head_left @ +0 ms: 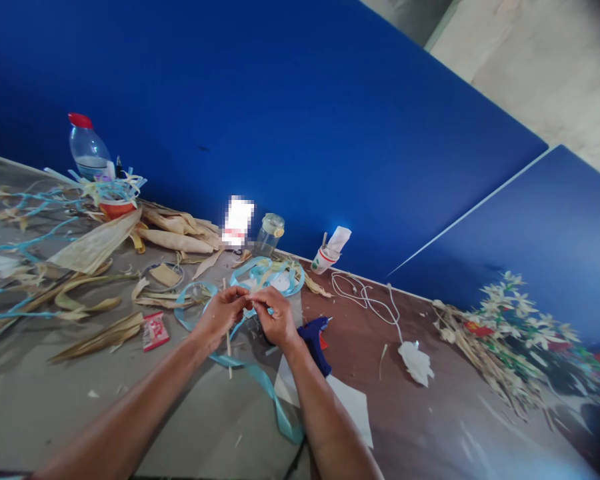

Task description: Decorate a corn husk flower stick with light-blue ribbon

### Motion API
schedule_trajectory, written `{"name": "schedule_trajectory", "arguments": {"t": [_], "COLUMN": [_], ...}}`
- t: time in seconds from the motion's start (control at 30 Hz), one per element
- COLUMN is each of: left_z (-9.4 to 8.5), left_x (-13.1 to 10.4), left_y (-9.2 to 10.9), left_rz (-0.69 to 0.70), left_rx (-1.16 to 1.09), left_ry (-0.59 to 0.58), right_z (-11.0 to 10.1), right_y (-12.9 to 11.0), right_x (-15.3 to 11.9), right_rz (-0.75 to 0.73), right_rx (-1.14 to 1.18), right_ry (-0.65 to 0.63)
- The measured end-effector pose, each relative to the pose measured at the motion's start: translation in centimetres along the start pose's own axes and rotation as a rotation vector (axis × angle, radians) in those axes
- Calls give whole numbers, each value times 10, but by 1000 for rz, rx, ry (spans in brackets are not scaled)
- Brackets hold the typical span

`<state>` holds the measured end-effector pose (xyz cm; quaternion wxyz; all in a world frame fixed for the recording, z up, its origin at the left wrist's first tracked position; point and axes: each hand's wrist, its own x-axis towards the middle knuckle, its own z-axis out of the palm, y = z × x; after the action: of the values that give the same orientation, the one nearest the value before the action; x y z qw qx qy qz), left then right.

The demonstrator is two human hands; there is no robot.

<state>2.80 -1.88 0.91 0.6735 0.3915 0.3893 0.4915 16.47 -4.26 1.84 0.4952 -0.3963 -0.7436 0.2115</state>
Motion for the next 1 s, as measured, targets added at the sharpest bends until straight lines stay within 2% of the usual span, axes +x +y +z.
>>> {"name": "schedule_trajectory", "arguments": {"t": [0.2, 0.43, 0.6, 0.73, 1.0], "left_z": [1, 3, 4, 3, 2], "left_x": [-1, -5, -8, -7, -6], "left_y": [1, 7, 9, 8, 6], "left_rz": [-10, 5, 6, -2, -88], "left_rx": [31, 118, 167, 175, 45], "left_ry": [-5, -37, -86, -115, -175], "right_z": [2, 2, -1, -2, -2], "right_y": [5, 7, 9, 9, 9], "right_x": [2, 4, 6, 8, 9], "right_rz": [-30, 120, 185, 177, 172], "right_rx": [-19, 45, 137, 165, 155], "right_ry": [63, 190, 168, 151, 156]}}
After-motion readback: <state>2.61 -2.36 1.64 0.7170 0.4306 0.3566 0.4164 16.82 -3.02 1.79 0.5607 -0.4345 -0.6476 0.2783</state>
